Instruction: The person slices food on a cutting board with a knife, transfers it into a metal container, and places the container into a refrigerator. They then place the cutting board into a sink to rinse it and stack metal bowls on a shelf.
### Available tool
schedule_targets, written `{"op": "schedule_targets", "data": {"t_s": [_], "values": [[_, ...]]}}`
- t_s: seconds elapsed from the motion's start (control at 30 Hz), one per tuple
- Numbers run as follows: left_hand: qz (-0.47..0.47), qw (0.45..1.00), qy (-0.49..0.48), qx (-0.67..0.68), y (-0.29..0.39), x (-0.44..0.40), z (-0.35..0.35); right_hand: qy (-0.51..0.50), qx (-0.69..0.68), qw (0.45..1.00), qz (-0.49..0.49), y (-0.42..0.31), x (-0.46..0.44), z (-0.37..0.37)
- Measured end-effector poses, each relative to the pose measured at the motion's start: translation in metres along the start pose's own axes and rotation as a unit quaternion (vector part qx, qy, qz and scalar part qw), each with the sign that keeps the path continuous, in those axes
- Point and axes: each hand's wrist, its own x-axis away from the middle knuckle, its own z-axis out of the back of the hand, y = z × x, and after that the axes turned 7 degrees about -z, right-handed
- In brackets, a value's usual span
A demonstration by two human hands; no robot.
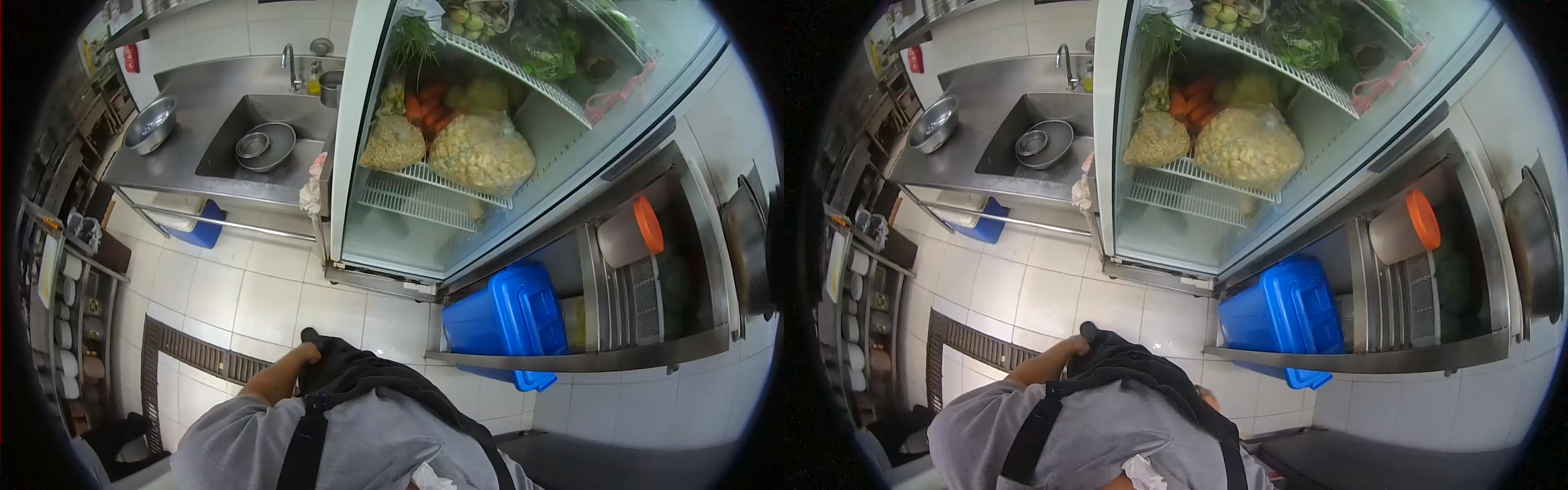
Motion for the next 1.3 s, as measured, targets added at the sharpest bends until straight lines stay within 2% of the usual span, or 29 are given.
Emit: {"op": "schedule_targets", "data": {"t_s": [0.07, 0.1, 0.17, 0.2, 0.23, 0.3, 0.37, 0.4, 0.43, 0.5, 0.53, 0.57, 0.6, 0.63, 0.67, 0.77, 0.83, 0.9, 0.97, 1.0, 1.03, 1.07, 1.1, 1.13, 1.17, 1.2, 1.23, 1.27, 1.3], "values": [[0.043, 0.996, 0.055, 0.064, -0.020, 0.035, 0.036, -0.057, -0.085, 0.995, 0.002, -0.031, 0.022, -0.008], [0.068, 0.987, 0.085, 0.114, -0.029, 0.048, 0.051, -0.033, -0.137, 0.990, 0.009, -0.034, 0.012, -0.013], [0.192, 0.906, 0.144, 0.348, -0.038, 0.053, 0.075, 0.034, 0.003, 0.999, 0.025, -0.054, -0.005, -0.009], [0.144, 0.943, 0.166, 0.249, -0.079, -0.001, 0.057, 0.047, 0.032, 0.998, 0.022, -0.064, -0.020, -0.011], [0.104, 0.965, 0.194, 0.140, -0.110, -0.042, 0.048, 0.095, -0.036, 0.994, 0.025, -0.077, -0.031, -0.015], [0.070, 0.877, 0.268, 0.393, -0.012, 0.096, 0.162, 0.098, -0.082, 0.991, 0.050, -0.147, -0.036, 0.012], [0.060, 0.819, 0.275, 0.501, 0.026, 0.149, 0.211, 0.113, -0.116, 0.983, 0.083, -0.190, -0.046, 0.000], [0.051, 0.743, 0.283, 0.604, 0.028, 0.160, 0.216, 0.091, -0.116, 0.981, 0.127, -0.207, -0.053, -0.015], [0.054, 0.744, 0.280, 0.604, 0.012, 0.154, 0.203, 0.068, -0.116, 0.976, 0.172, -0.226, -0.054, -0.025], [0.031, 0.851, 0.408, 0.329, -0.041, 0.127, 0.152, -0.032, -0.072, 0.975, 0.208, -0.260, -0.040, -0.044], [-0.001, 0.849, 0.403, 0.341, -0.069, 0.124, 0.125, -0.115, -0.038, 0.967, 0.223, -0.268, -0.035, -0.053], [0.020, 0.869, 0.399, 0.290, -0.098, 0.129, 0.094, -0.116, -0.045, 0.968, 0.216, -0.276, -0.033, -0.061], [0.039, 0.886, 0.396, 0.238, -0.116, 0.133, 0.075, -0.190, -0.003, 0.955, 0.227, -0.283, -0.037, -0.067], [0.183, 0.836, 0.328, 0.399, -0.110, 0.167, 0.077, -0.264, 0.040, 0.934, 0.239, -0.287, -0.043, -0.074], [0.207, 0.828, 0.332, 0.401, -0.132, 0.180, 0.049, -0.245, 0.043, 0.928, 0.279, -0.289, -0.049, -0.083], [0.251, 0.881, 0.304, 0.261, -0.204, 0.228, -0.103, -0.328, 0.129, 0.886, 0.301, -0.322, -0.068, -0.081], [0.241, 0.944, 0.222, 0.043, -0.202, 0.286, -0.203, -0.330, 0.172, 0.859, 0.352, -0.343, -0.084, -0.092], [0.346, 0.902, 0.234, 0.111, -0.159, 0.339, -0.234, -0.323, 0.193, 0.834, 0.404, -0.364, -0.103, -0.120], [0.402, 0.896, 0.082, 0.170, -0.125, 0.374, -0.265, -0.334, 0.226, 0.807, 0.431, -0.392, -0.118, -0.142], [0.407, 0.866, -0.032, 0.288, -0.103, 0.392, -0.278, -0.347, 0.258, 0.788, 0.438, -0.415, -0.118, -0.142], [0.437, 0.842, -0.010, 0.316, -0.089, 0.391, -0.291, -0.320, 0.241, 0.773, 0.493, -0.428, -0.125, -0.151], [0.544, 0.673, 0.051, 0.498, -0.080, 0.385, -0.327, -0.344, 0.222, 0.754, 0.514, -0.448, -0.132, -0.154], [0.641, 0.454, 0.153, 0.600, -0.051, 0.389, -0.303, -0.355, 0.230, 0.746, 0.515, -0.468, -0.136, -0.160], [0.670, 0.543, 0.181, 0.473, -0.046, 0.354, -0.337, -0.386, 0.224, 0.736, 0.509, -0.489, -0.148, -0.167], [0.633, 0.387, 0.173, 0.647, -0.031, 0.375, -0.259, -0.376, 0.196, 0.761, 0.492, -0.515, -0.142, -0.161], [0.591, 0.481, 0.170, 0.625, -0.033, 0.344, -0.264, -0.364, 0.196, 0.700, 0.582, -0.513, -0.176, -0.193], [0.478, 0.688, 0.172, 0.518, -0.041, 0.328, -0.255, -0.345, 0.232, 0.723, 0.552, -0.512, -0.195, -0.226], [0.370, 0.842, 0.200, 0.337, -0.051, 0.312, -0.247, -0.359, 0.250, 0.716, 0.543, -0.541, -0.195, -0.219], [0.383, 0.690, 0.204, 0.579, -0.072, 0.306, -0.209, -0.359, 0.291, 0.713, 0.527, -0.566, -0.189, -0.207]]}}
